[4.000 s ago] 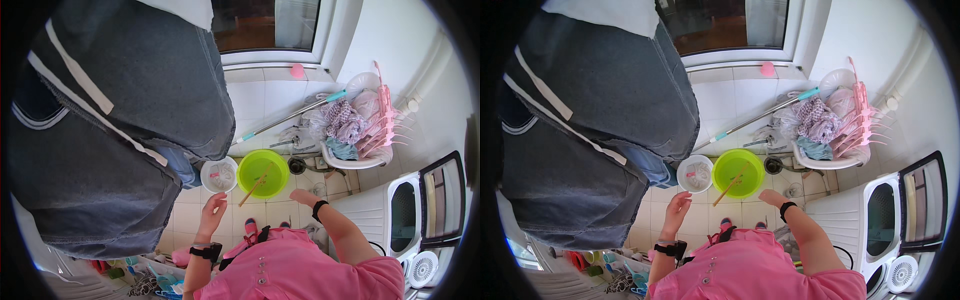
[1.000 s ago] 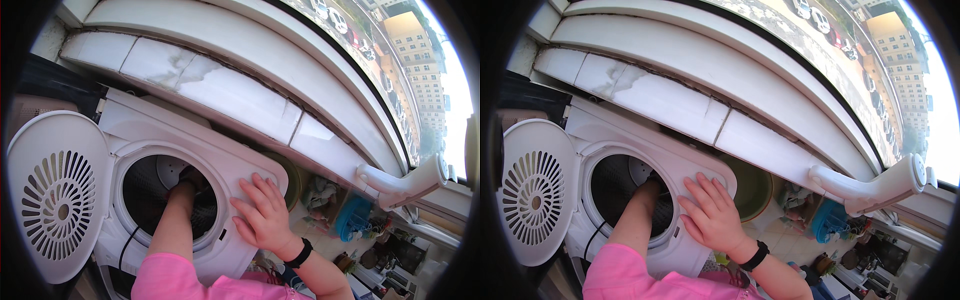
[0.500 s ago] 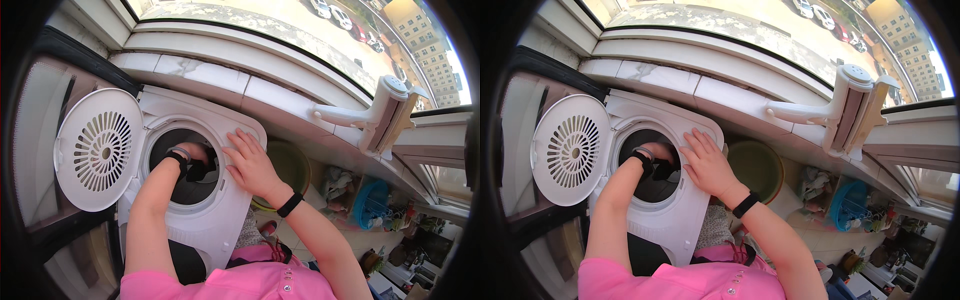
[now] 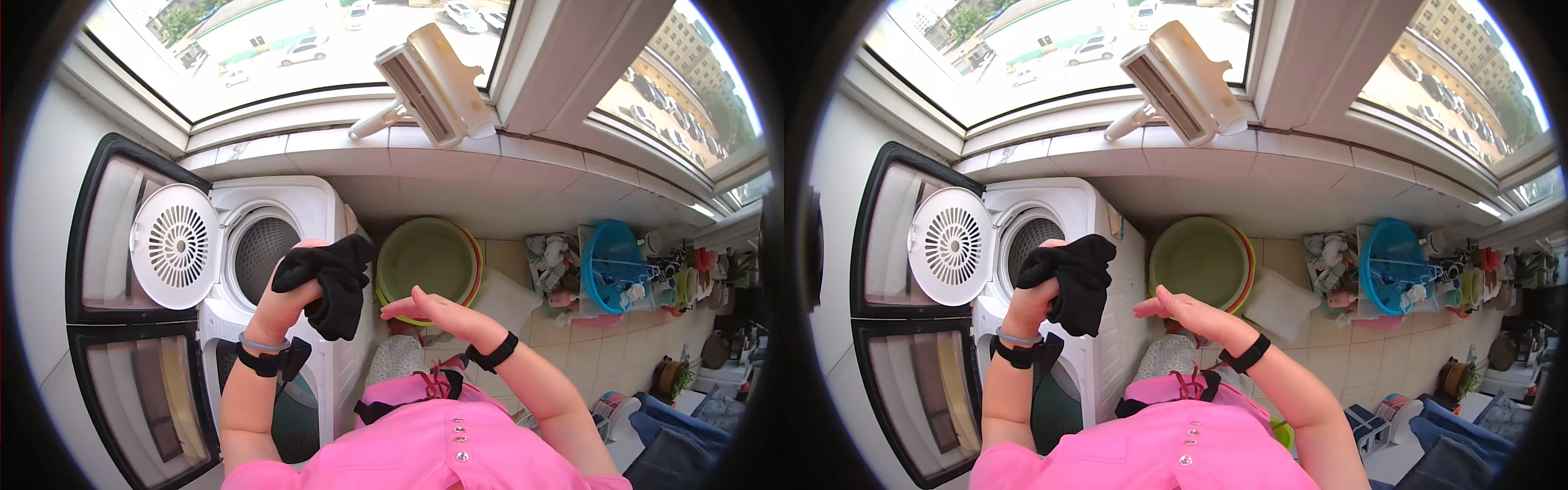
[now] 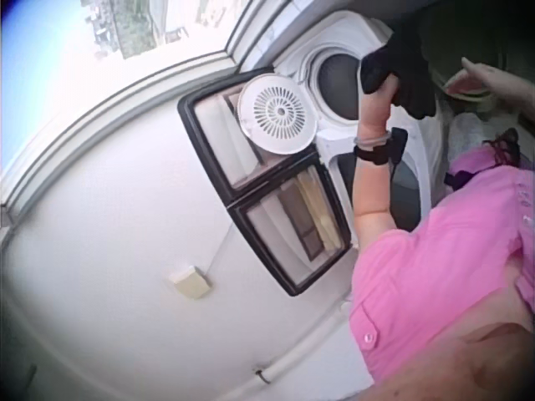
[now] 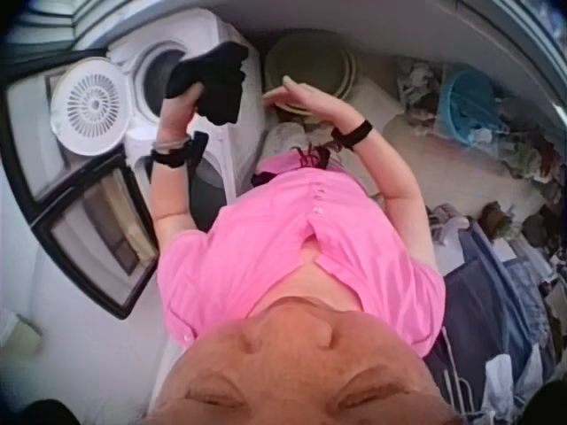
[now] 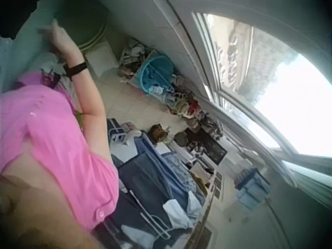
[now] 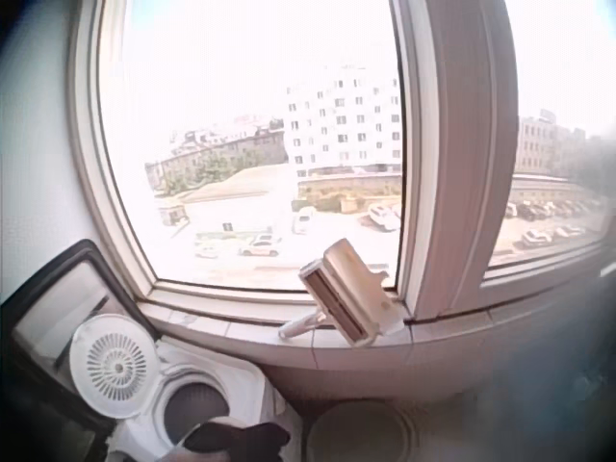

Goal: Hanging washed items like pants, shorts, and socks on a drying rack and a clothespin hanger on a balcony.

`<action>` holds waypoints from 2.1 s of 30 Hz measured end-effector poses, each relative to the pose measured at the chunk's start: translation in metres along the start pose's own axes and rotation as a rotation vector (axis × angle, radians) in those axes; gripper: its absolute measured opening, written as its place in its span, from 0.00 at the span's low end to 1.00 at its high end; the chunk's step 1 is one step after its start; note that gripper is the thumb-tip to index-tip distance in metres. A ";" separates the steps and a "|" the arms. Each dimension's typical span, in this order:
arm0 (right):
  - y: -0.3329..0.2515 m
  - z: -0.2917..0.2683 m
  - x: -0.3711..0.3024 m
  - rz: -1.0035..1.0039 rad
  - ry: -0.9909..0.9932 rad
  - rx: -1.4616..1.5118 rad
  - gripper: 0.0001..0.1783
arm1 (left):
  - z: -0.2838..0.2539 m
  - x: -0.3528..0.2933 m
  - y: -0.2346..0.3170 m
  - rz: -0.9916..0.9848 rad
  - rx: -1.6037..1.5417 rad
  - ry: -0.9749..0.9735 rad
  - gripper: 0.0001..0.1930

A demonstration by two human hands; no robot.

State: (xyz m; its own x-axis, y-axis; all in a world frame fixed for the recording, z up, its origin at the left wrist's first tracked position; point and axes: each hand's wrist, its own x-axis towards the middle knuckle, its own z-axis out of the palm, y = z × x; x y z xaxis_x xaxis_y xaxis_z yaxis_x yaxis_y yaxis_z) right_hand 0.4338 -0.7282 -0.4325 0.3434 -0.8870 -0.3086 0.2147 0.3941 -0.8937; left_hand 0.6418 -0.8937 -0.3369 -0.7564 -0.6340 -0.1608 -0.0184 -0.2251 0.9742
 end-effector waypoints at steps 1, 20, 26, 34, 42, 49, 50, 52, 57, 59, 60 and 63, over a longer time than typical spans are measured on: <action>0.003 0.005 -0.016 0.034 0.004 0.223 0.42 | 0.034 -0.003 -0.005 -0.018 -0.006 -0.078 0.19; 0.092 0.024 -0.465 -0.939 1.577 0.518 0.18 | 0.374 -0.030 -0.124 -0.457 -0.157 -0.675 0.17; 0.158 0.055 -0.456 -0.670 1.665 0.569 0.19 | 0.444 -0.034 -0.132 -0.483 -0.130 -0.866 0.15; 0.226 0.081 -0.452 -0.476 2.048 0.548 0.20 | 0.533 -0.053 -0.153 -0.406 -0.101 -1.024 0.11; 0.199 0.104 -0.466 -1.034 1.688 1.074 0.31 | 0.570 -0.074 -0.129 -0.312 -0.310 -1.423 0.15; 0.167 0.085 -0.467 -1.033 1.704 1.107 0.27 | 0.549 -0.049 -0.178 -0.350 -0.089 -1.650 0.15; 0.155 0.084 -0.465 -0.951 1.821 1.053 0.21 | 0.548 -0.045 -0.179 -0.288 -0.024 -1.675 0.15; 0.151 0.083 -0.463 -1.034 1.922 1.027 0.20 | 0.544 -0.029 -0.190 -0.069 0.098 -1.740 0.15; 0.138 0.097 -0.471 -1.178 2.215 0.768 0.19 | 0.544 -0.001 -0.195 0.244 0.350 -1.892 0.20; 0.132 0.103 -0.461 -0.973 2.226 0.692 0.20 | 0.551 -0.005 -0.187 0.022 0.314 -1.764 0.22; 0.134 0.103 -0.453 -0.890 2.209 0.693 0.21 | 0.555 -0.008 -0.190 -0.168 0.221 -1.743 0.25; 0.133 0.100 -0.421 -0.685 2.146 0.667 0.23 | 0.569 -0.019 -0.176 -0.508 0.058 -1.759 0.23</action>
State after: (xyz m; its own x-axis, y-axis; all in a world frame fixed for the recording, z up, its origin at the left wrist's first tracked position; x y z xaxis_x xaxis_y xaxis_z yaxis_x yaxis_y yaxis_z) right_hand 0.4091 -0.2782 -0.3887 -0.8673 0.4031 -0.2921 0.1470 -0.3532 -0.9239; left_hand 0.2875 -0.4213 -0.4151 -0.3997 0.9099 -0.1113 -0.4294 -0.0785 0.8997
